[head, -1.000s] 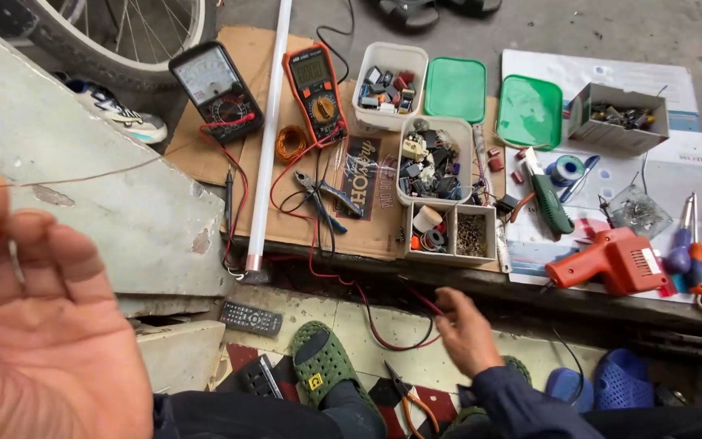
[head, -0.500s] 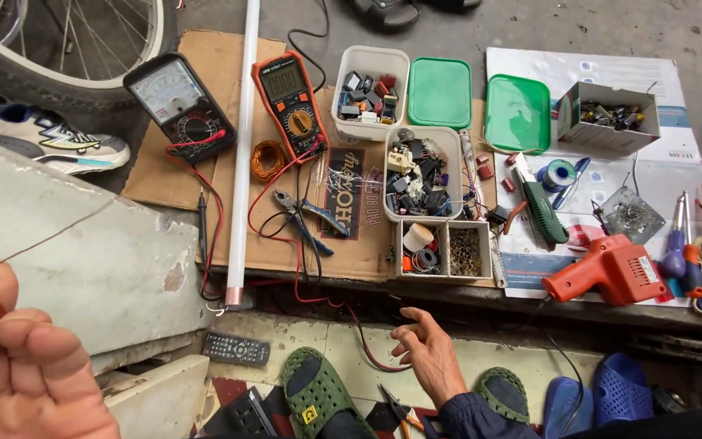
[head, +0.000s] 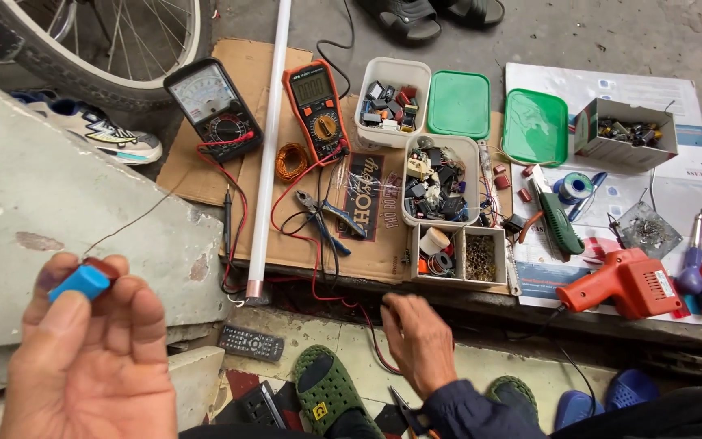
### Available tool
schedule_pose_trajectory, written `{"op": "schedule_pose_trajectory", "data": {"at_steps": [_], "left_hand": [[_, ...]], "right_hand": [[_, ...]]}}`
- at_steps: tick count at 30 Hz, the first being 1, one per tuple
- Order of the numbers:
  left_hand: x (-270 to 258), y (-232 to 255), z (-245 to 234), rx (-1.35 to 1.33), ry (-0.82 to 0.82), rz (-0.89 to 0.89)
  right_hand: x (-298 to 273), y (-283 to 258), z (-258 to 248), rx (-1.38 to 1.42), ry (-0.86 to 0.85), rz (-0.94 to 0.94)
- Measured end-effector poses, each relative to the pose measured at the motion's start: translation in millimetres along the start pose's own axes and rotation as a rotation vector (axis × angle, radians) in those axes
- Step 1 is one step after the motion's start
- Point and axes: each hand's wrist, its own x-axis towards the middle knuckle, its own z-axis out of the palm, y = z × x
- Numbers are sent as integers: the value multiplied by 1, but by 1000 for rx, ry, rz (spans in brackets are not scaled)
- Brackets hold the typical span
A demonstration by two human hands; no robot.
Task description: Soldering a wire to a small electronic component using a soldering gun at a ground-level workspace.
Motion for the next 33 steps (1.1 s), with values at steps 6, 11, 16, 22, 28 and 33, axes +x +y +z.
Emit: {"op": "schedule_pose_trajectory", "data": {"at_steps": [6,11,16,22,28,33], "left_hand": [[-7,-2,6,-113,-68,-36],[-8,-1,12,-140,-41,-71],[-10,9,20,-98,50,-178],[-19,14,28,-69,66,-196],[-45,-52,21,-168,19,-260],[-84,-156,16,-27,-211,-240]], "right_hand": [[93,11,-8,-746,1,-467],[138,30,9,-1067,-309,-547],[141,23,19,-1228,-458,-485],[148,49,13,-797,-183,-602],[27,-133,-147,794,-123,547],[-46,-98,-148,1176,221,616]]}}
